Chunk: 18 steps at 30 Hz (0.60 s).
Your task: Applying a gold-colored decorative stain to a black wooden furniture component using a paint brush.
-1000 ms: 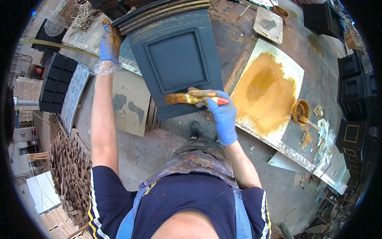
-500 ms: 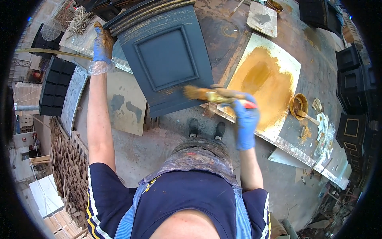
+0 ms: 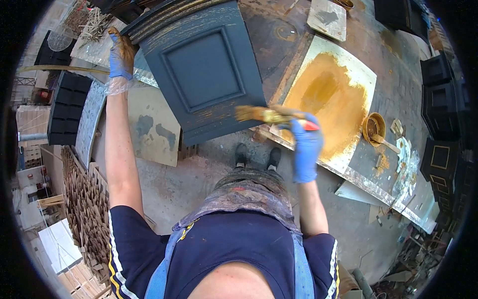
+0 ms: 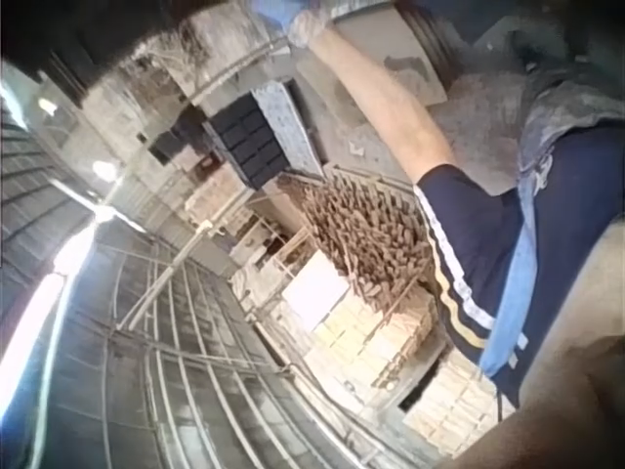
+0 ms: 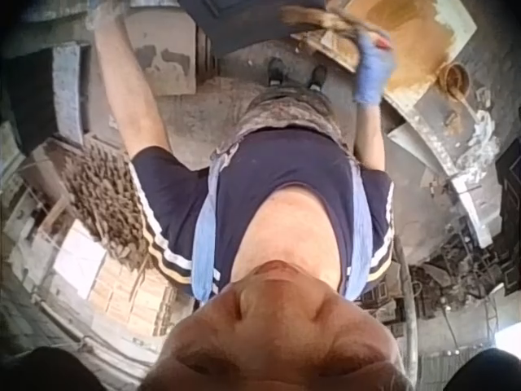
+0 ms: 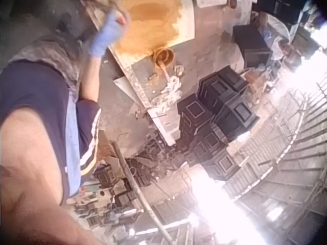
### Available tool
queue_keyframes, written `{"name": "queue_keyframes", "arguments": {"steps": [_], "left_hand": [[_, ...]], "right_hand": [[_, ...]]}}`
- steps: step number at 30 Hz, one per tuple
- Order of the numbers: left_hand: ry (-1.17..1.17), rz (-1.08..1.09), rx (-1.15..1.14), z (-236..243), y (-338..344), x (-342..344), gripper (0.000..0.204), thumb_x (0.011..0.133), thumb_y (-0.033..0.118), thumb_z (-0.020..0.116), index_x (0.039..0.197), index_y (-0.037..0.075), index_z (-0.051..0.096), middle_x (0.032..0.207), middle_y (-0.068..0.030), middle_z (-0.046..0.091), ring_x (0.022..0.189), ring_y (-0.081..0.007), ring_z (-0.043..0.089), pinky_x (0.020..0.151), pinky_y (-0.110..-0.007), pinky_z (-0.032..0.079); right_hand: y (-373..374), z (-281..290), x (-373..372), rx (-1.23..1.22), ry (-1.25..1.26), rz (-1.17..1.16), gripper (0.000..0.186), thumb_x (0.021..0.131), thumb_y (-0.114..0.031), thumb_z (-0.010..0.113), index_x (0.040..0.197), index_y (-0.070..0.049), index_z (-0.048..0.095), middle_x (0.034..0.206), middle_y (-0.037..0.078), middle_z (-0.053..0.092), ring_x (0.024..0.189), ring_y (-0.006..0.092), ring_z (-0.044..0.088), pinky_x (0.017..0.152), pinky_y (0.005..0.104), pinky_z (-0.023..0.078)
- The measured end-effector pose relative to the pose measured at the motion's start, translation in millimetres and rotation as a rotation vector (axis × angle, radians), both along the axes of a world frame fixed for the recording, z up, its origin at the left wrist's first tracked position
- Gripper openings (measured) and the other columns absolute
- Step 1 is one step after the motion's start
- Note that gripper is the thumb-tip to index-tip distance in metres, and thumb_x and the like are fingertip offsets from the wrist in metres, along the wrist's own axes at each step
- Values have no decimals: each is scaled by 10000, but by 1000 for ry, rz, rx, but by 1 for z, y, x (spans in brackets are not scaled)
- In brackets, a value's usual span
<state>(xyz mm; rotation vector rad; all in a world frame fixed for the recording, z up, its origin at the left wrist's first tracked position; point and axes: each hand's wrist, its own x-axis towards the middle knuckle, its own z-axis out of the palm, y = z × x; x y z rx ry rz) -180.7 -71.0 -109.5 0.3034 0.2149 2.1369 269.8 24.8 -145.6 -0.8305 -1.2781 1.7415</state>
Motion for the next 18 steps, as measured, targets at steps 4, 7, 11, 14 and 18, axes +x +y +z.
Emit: {"name": "queue_keyframes", "arguments": {"steps": [4,7,11,14,18], "left_hand": [[-1262,-291,698,42,21,87,380,896,397,328,960,48,464,833,-25,448,772,-125,392,827,-224,343],[-1272,-316,640,41,15,75,404,899,379,327,1052,31,462,940,-42,491,864,-168,446,906,-285,317],[-1394,-199,776,31,18,70,390,897,339,345,1149,52,423,1042,-59,491,982,-203,444,958,-387,264],[-1431,-182,812,28,18,61,377,884,301,371,1187,80,411,1069,-61,492,1014,-211,444,961,-465,236],[-1290,-256,680,34,20,83,363,863,237,400,1209,131,409,1049,-41,500,997,-202,454,927,-575,202]], "right_hand": [[28,16,48,86,-79,-232,187,836,-153,494,896,21,528,974,201,576,831,212,590,697,280,492],[12,14,44,57,-34,-182,205,821,-178,526,896,13,537,935,176,591,809,185,589,674,254,479],[-41,15,-1,-20,-197,46,199,762,-185,611,886,-31,582,828,71,610,734,86,552,625,221,447],[-71,8,-34,20,-235,196,204,732,-145,639,896,-33,594,760,23,599,668,68,533,609,227,444],[-66,-8,-34,19,-331,207,189,739,-139,626,894,-36,593,758,16,597,679,71,532,625,221,443]]}}
